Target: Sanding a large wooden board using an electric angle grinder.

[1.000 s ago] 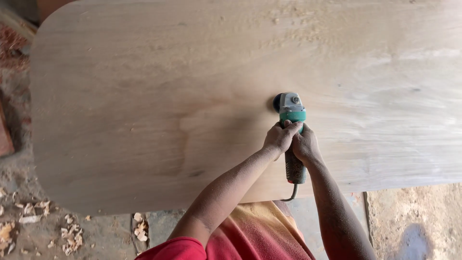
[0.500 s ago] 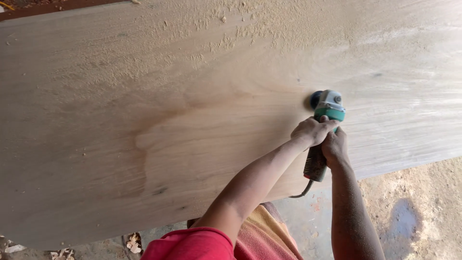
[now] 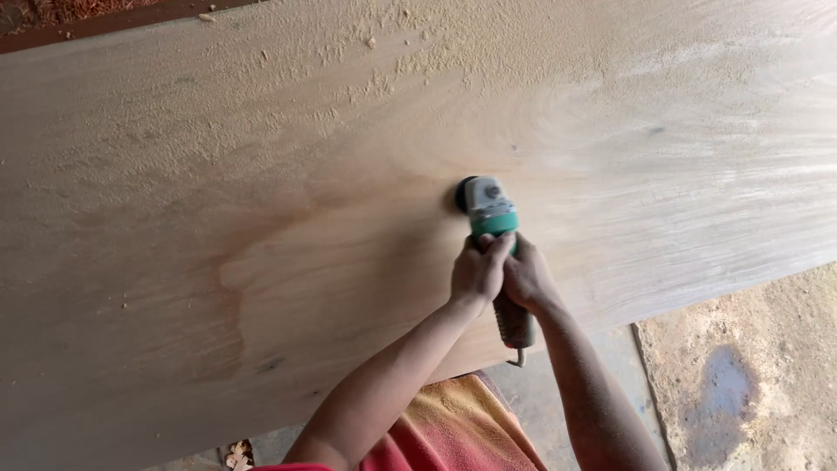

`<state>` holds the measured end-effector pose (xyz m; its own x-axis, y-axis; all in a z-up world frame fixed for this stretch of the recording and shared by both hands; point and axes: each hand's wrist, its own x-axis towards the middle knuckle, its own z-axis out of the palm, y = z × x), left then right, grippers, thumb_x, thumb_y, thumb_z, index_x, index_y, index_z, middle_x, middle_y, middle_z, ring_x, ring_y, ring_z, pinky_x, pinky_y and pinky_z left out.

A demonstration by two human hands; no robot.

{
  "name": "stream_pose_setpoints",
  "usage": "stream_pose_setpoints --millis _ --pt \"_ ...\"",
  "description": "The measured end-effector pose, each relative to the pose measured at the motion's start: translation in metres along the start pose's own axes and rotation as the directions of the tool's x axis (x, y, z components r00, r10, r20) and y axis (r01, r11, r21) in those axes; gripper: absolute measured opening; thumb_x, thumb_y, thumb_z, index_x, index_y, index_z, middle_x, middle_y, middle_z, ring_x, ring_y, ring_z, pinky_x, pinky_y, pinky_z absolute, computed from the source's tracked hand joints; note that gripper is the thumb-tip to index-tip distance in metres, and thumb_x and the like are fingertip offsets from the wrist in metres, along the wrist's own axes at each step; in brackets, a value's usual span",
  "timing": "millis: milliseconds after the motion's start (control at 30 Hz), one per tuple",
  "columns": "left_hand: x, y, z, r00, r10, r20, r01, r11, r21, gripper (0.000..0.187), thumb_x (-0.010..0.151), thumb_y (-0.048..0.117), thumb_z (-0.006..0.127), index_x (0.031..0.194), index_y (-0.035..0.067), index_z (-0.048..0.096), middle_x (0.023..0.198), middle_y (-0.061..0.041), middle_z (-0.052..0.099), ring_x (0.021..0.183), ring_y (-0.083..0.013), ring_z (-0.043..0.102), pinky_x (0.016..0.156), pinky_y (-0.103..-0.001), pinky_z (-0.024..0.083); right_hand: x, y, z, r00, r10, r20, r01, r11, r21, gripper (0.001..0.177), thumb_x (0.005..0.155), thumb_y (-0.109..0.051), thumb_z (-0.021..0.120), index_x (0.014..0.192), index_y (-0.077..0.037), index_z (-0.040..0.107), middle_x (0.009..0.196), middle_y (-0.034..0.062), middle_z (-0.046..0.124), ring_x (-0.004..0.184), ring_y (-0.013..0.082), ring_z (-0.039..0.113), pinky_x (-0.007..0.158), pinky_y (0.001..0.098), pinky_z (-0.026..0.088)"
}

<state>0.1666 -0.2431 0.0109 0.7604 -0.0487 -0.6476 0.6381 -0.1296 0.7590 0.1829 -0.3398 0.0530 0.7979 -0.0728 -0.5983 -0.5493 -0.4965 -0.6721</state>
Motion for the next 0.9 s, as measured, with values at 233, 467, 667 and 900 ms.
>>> stream_pose_setpoints --millis 233,467,667,900 --pt "0.001 0.004 0.036 0.991 -0.005 -0.131 -0.003 0.998 -0.061 0.090 0.081 0.079 0.048 0.132 0.004 0.055 0.111 -0.019 0.074 0.097 -0.0308 0.075 0.082 -0.042 0.062 0.003 0.021 -0.032 0.999 -0.033 0.004 0.033 0.995 -0.099 0.052 0.094 -0.051 0.062 0.121 -0.007 0.065 0.100 0.0185 0.078 0.087 0.0285 0.075 0.077 0.0455 0.060" --pt "0.066 0.048 0.118 0.985 0.028 0.172 -0.051 0.990 0.132 0.091 0.079 0.079 0.049 0.126 0.002 0.059 0.105 -0.019 0.074 0.093 -0.0314 0.076 0.076 -0.041 0.061 0.043 0.067 -0.108 0.982 0.089 -0.166 -0.056 0.979 0.197 0.053 0.100 -0.052 0.056 0.118 -0.002 0.063 0.092 0.0138 0.071 0.076 0.0210 0.069 0.065 0.0381 0.058" --pt "0.115 0.068 0.139 0.952 -0.005 0.306 -0.069 0.970 0.232 0.102 0.072 0.088 0.048 0.117 0.000 0.072 0.101 -0.019 0.079 0.094 -0.0295 0.078 0.077 -0.039 0.061 0.081 0.086 -0.134 0.974 0.008 -0.228 0.063 0.950 0.306 0.052 0.105 -0.051 0.057 0.117 -0.001 0.063 0.092 0.0084 0.068 0.075 0.0158 0.064 0.065 0.0328 0.054" --pt "0.098 0.061 0.081 0.978 -0.010 0.207 0.008 1.000 0.011 0.104 0.066 0.085 0.059 0.122 -0.002 0.070 0.112 -0.022 0.076 0.103 -0.0297 0.075 0.089 -0.040 0.059 0.076 0.053 -0.088 0.987 -0.048 -0.155 0.091 0.954 0.286 0.048 0.104 -0.047 0.059 0.118 -0.002 0.064 0.094 0.0063 0.068 0.079 0.0139 0.063 0.068 0.0317 0.053"
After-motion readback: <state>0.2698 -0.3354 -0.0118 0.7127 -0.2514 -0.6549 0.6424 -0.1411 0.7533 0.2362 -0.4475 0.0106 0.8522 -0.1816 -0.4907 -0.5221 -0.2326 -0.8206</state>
